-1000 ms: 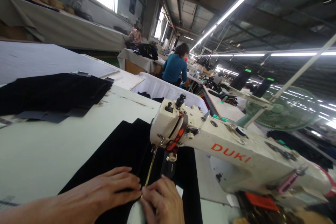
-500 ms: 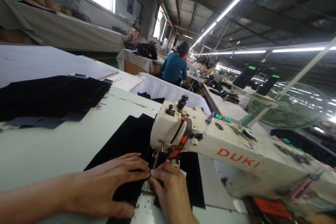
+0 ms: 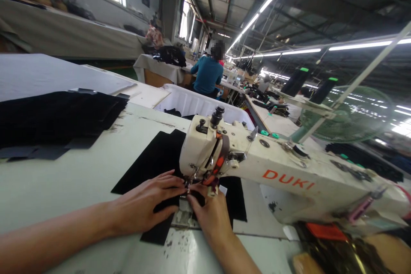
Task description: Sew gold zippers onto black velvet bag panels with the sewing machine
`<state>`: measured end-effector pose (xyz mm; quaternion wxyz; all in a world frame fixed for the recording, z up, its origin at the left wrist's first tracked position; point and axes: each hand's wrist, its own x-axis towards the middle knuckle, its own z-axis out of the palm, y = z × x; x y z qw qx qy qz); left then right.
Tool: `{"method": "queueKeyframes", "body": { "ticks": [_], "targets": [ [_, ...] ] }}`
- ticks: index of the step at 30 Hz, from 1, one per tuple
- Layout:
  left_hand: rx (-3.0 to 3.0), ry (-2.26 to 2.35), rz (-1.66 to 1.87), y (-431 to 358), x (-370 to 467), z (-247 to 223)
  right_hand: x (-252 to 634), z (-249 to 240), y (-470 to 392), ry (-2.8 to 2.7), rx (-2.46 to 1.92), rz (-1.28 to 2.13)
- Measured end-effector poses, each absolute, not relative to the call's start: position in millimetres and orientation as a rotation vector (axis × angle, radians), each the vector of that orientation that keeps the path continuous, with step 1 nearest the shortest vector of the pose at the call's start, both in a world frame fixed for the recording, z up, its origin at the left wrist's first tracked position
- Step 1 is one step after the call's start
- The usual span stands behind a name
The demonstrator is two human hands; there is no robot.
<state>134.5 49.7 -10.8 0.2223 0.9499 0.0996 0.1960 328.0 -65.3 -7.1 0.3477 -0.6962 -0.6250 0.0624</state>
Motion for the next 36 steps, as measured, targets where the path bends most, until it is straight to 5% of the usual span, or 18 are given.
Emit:
{"method": "queueKeyframes", "body": {
  "ticks": [24, 36],
  "targets": [
    [2.874, 0.132, 0.574, 46.3, 133.4, -16.2, 331.9, -8.3, -63.6, -1.563, -1.854, 0.155],
    [2.81, 0.2, 0.565, 40.4, 133.3, -15.9, 320.5, -18.3, -66.1, -1.715, -1.982, -0.127]
  ]
}}
